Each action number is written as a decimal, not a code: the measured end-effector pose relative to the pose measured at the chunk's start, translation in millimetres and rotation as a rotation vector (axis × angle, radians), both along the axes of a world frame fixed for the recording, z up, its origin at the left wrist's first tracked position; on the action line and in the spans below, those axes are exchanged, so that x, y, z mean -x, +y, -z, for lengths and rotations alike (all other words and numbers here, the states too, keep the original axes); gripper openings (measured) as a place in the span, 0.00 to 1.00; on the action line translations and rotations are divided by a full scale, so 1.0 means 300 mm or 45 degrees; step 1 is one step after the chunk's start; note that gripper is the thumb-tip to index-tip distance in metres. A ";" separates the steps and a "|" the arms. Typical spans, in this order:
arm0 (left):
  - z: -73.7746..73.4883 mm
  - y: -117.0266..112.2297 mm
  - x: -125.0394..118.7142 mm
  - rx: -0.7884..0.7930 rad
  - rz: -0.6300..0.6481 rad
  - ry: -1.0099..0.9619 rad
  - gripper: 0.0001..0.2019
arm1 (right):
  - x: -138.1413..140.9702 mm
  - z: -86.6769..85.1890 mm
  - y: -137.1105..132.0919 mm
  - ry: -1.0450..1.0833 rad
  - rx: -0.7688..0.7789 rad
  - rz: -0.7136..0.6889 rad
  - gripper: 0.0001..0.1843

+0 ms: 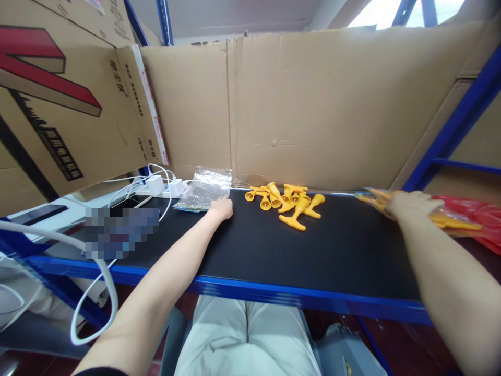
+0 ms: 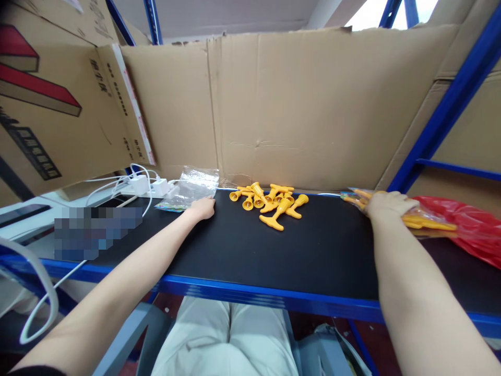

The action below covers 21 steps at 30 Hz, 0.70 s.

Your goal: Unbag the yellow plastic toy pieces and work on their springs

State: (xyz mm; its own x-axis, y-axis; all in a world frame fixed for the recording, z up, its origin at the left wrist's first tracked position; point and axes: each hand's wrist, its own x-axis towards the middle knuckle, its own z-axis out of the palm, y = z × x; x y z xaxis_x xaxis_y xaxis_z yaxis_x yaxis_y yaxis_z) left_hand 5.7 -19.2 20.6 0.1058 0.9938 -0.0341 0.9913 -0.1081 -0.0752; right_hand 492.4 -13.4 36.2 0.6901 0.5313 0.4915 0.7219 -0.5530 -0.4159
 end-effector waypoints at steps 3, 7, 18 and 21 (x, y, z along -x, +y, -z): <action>-0.003 0.001 0.000 -0.012 0.016 -0.014 0.26 | 0.007 -0.006 0.005 0.077 0.161 0.120 0.22; -0.006 0.002 -0.001 -0.026 0.046 -0.038 0.25 | 0.018 -0.001 0.000 0.018 0.119 0.089 0.23; -0.030 0.002 -0.003 -0.201 0.177 -0.124 0.22 | 0.002 -0.083 -0.057 -0.351 0.355 0.032 0.23; -0.031 0.009 -0.003 -0.267 0.234 -0.168 0.22 | -0.035 -0.133 -0.057 -0.242 0.303 0.046 0.23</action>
State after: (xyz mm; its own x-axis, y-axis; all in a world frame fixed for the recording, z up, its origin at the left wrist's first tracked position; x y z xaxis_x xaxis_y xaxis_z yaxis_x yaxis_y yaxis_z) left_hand 6.5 -16.5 30.1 0.2742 0.9415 0.1959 0.9593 -0.2821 0.0134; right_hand 503.0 -30.6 76.2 0.6180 0.6239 0.4783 0.7527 -0.6452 -0.1309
